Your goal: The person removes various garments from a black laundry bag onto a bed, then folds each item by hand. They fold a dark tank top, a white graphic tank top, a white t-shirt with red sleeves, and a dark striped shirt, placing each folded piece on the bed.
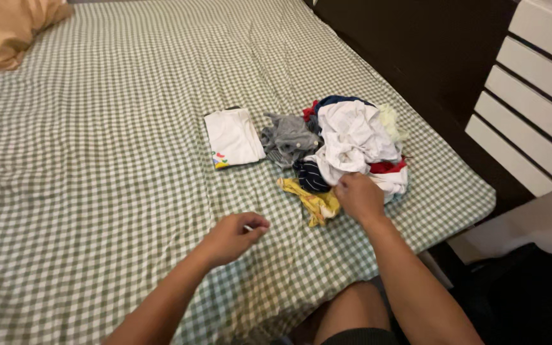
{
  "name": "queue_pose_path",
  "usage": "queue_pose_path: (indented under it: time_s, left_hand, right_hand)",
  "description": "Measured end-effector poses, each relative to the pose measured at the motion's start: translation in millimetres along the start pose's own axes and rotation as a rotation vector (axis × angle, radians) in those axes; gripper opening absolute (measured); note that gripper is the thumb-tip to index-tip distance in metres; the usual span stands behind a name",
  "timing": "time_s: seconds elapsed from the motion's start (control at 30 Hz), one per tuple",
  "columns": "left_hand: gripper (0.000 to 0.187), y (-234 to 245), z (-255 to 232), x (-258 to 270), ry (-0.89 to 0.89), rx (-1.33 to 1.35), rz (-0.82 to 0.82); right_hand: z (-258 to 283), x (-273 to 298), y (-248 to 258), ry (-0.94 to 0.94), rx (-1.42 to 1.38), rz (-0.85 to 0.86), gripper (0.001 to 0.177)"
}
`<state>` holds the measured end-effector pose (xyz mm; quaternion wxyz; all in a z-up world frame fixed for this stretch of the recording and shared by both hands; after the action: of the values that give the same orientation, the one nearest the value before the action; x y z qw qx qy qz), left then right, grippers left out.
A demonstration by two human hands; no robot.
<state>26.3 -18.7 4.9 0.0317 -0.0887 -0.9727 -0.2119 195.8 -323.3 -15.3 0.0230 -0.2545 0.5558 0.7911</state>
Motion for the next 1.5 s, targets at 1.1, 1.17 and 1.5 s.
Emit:
queue_pose_path:
  time_s: [1.1, 1.17, 1.5]
  left_hand:
    - [0.019, 179.8, -153.7, 108.9, -0.074, -0.956, -0.361]
    - [0.022, 179.1, -158.1, 126.1, -0.045, -0.912, -0.273]
    - [0.033, 150.6, -144.3, 182.0, -0.045, -0.331, -0.333]
  right_hand:
    - [201.8, -70.3, 78.3, 0.337, -0.38, 0.475, 0.025]
    - [200.4, -74.1, 85.0, 0.46, -0.288, 0.378, 0.03]
    - [276.4, -152.2, 142.7, 0.795, -0.117, -0.218, 0.011]
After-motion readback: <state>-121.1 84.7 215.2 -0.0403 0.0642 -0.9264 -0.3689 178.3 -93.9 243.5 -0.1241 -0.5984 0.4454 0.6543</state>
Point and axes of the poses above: each hand's wrist, its own x-axis away from the middle knuckle, its own y-axis out of the back of the hand, z = x × y, the point moved 2 cm from there along -x, towards the middle knuckle, and after that the axes turned 1 degree about x, right-handed, at the moved point
